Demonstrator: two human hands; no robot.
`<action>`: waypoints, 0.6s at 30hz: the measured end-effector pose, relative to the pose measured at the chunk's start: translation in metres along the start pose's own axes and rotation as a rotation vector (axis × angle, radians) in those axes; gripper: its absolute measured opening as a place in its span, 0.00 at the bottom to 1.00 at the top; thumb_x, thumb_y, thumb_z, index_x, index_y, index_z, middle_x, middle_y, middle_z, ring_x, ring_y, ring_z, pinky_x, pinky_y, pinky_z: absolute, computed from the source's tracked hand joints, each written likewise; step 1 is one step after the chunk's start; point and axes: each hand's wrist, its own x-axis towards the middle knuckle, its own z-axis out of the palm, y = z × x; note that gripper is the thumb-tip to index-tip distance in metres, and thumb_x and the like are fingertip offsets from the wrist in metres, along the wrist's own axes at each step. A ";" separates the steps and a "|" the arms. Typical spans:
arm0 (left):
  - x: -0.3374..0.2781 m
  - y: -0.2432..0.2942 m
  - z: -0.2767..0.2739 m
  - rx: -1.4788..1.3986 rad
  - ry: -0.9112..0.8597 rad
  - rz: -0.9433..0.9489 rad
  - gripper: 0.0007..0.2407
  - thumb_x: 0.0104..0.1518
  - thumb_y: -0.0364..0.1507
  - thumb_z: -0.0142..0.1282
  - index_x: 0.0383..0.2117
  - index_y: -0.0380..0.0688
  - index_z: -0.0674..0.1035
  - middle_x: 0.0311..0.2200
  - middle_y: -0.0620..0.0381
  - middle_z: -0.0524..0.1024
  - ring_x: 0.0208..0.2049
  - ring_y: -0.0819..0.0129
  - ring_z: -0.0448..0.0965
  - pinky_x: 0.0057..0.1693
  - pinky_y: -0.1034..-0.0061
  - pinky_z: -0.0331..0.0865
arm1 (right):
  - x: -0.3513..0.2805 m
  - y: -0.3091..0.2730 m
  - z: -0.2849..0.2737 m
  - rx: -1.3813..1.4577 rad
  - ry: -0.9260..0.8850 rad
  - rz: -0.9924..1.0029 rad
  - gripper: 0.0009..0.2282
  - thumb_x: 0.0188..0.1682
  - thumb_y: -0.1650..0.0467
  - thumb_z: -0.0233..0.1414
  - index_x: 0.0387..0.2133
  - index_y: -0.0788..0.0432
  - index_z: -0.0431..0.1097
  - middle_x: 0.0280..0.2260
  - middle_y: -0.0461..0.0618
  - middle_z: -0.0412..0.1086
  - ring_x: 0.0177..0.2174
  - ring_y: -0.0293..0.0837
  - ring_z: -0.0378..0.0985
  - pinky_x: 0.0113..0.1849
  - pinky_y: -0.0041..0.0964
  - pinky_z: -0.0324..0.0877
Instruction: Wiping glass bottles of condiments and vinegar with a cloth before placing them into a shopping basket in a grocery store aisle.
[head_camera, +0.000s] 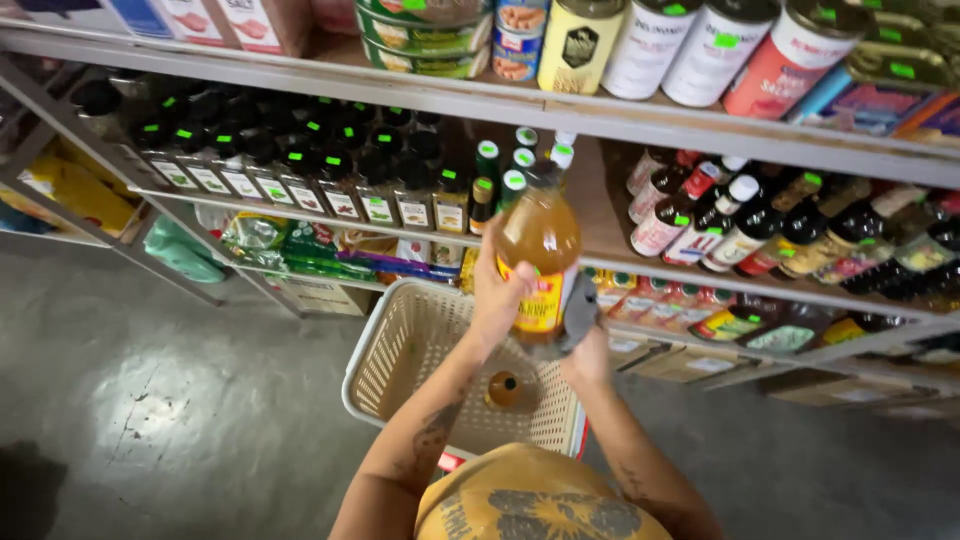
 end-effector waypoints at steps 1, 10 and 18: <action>-0.004 -0.008 -0.006 0.000 0.005 0.011 0.45 0.51 0.51 0.63 0.69 0.32 0.55 0.61 0.30 0.61 0.65 0.43 0.59 0.70 0.52 0.53 | 0.001 -0.016 0.004 -0.001 -0.012 -0.003 0.10 0.57 0.68 0.50 0.48 0.60 0.69 0.36 0.63 0.76 0.36 0.56 0.83 0.45 0.50 0.78; -0.049 -0.037 -0.009 0.384 -0.305 -0.784 0.40 0.51 0.66 0.45 0.64 0.52 0.68 0.58 0.35 0.69 0.63 0.42 0.66 0.70 0.53 0.53 | 0.057 -0.109 0.051 0.037 -0.170 0.180 0.21 0.46 0.50 0.59 0.46 0.47 0.74 0.46 0.55 0.76 0.45 0.53 0.81 0.50 0.51 0.75; -0.040 -0.094 -0.027 -0.400 -0.114 -1.111 0.36 0.50 0.67 0.51 0.39 0.42 0.82 0.33 0.42 0.82 0.30 0.55 0.85 0.41 0.67 0.80 | -0.013 -0.155 0.104 -0.679 0.011 0.085 0.37 0.44 0.40 0.50 0.60 0.48 0.66 0.60 0.48 0.67 0.60 0.50 0.66 0.62 0.44 0.59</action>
